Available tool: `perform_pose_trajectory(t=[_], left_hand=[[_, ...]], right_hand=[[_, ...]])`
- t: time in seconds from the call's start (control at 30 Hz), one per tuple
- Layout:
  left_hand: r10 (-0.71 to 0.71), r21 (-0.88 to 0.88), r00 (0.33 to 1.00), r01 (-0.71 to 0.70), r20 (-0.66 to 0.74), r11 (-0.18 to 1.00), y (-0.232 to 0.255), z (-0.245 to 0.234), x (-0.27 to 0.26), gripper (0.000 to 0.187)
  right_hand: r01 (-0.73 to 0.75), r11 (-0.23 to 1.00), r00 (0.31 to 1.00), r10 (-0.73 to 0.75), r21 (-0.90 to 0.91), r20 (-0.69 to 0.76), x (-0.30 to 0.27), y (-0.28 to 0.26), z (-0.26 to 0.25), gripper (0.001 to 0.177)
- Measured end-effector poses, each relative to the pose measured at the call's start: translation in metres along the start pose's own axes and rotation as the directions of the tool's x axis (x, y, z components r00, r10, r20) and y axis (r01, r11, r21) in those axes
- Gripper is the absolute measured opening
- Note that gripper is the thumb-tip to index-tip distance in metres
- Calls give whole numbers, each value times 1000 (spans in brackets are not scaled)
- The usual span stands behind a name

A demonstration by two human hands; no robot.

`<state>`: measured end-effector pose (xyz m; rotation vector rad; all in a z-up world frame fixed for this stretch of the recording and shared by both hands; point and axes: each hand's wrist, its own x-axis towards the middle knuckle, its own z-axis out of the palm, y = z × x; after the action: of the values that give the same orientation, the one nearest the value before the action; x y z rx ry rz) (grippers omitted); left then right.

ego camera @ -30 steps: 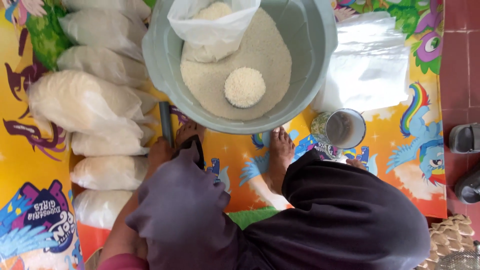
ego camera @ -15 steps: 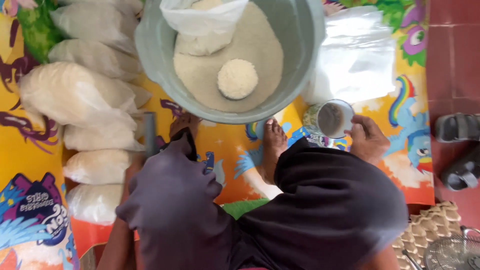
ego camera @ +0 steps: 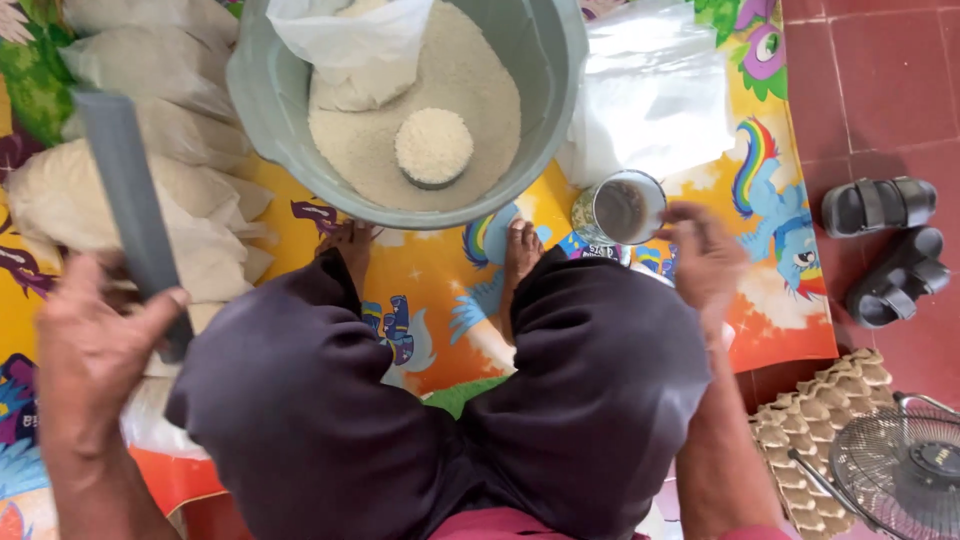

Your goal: Measuring rice from a large basin using a metal cup and pouring it into small plastic bags for packaging.

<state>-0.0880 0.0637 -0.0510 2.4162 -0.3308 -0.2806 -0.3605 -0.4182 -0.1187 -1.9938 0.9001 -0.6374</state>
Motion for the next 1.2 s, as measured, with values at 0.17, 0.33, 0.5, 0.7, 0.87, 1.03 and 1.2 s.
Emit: perform_pose_trajectory(t=[0.17,0.33,0.5,0.7,0.87,1.03,1.2], left_hand=[[35,-183,999,-39,-26,982,5,-4,12,42],[-47,-225,998,38,-32,974,-47,8,12,55],[-179,-235,984,169,-23,957,-75,10,-12,64],[-180,-206,983,171,-27,963,-89,9,-22,52],[-206,-189,978,196,-36,962,-89,3,-20,57],[-180,-99,983,175,-45,980,-71,-1,-14,63],[-194,-229,981,185,-15,956,-48,-6,0,59]], right_hand=[[-670,737,703,594,84,391,-23,222,63,34],[-43,775,592,528,-630,609,-185,198,69,70],[629,576,690,-105,-522,716,-97,192,187,59],[753,518,630,-388,-407,672,4,209,249,29],[479,648,845,-159,-592,511,-8,181,220,38],[52,802,965,113,-595,237,-84,216,212,75],[53,718,927,224,-694,303,-49,220,243,73]])
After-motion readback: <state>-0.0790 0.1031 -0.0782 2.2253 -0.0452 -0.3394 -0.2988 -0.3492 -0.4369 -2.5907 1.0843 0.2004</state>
